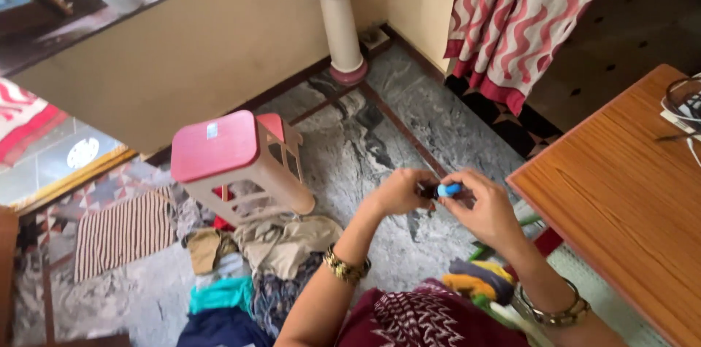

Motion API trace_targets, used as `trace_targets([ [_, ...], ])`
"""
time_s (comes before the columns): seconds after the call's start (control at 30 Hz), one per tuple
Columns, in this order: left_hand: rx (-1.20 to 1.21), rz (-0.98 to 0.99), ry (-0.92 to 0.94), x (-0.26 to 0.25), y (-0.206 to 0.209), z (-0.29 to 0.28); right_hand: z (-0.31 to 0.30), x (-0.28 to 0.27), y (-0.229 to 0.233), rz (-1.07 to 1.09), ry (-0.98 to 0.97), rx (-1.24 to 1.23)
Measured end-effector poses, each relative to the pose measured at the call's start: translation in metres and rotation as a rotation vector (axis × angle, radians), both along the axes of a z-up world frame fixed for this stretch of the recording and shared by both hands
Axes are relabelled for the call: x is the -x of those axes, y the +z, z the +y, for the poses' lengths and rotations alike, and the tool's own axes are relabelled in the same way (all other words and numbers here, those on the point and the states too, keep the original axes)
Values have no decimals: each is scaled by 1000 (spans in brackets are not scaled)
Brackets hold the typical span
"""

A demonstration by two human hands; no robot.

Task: The person repeatedly moves small bottles and containers between a pink sink and a nearby shelf. They pick up items from the sink, walk to the shelf, place them down, and then return to the sink to repeat the process with different items.

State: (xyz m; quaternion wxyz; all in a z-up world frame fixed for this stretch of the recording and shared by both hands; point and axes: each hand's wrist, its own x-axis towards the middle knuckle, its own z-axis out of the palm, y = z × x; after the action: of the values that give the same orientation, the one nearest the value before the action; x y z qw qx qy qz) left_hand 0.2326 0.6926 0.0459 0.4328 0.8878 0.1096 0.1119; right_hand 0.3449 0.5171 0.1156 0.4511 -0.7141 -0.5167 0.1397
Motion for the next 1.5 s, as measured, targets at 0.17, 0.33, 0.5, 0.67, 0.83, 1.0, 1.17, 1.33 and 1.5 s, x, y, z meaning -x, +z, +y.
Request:
trace_targets([
  [0.17,99,3,-28,-15,-17,37,46,-30,-21,54,-8,79],
  [0.33,158,-85,48,-31,-37,121,104,-79,-47,99,-93,139],
  [0.5,305,-80,324,-66,-46,215,184,-147,-76,89,-158,129],
  [0.67,301,-76,446,-121,-41,299,269,-213,-82,144,-206,89],
  [0.83,299,-169,502,-169,-40,357,347,-267,-68,19,-149,106],
  [1.0,300,-122,540,-204,-26,393,393,-295,-64,-29,-95,142],
  [1.17,318,-117,508,-248,-26,437,425,-317,-90,-15,-77,217],
  [1.33,380,-210,457,-296,-42,496,475,-354,-111,67,-116,203],
  [1.5,299,-185,493,-346,-39,574,551,-402,-110,92,-111,139],
])
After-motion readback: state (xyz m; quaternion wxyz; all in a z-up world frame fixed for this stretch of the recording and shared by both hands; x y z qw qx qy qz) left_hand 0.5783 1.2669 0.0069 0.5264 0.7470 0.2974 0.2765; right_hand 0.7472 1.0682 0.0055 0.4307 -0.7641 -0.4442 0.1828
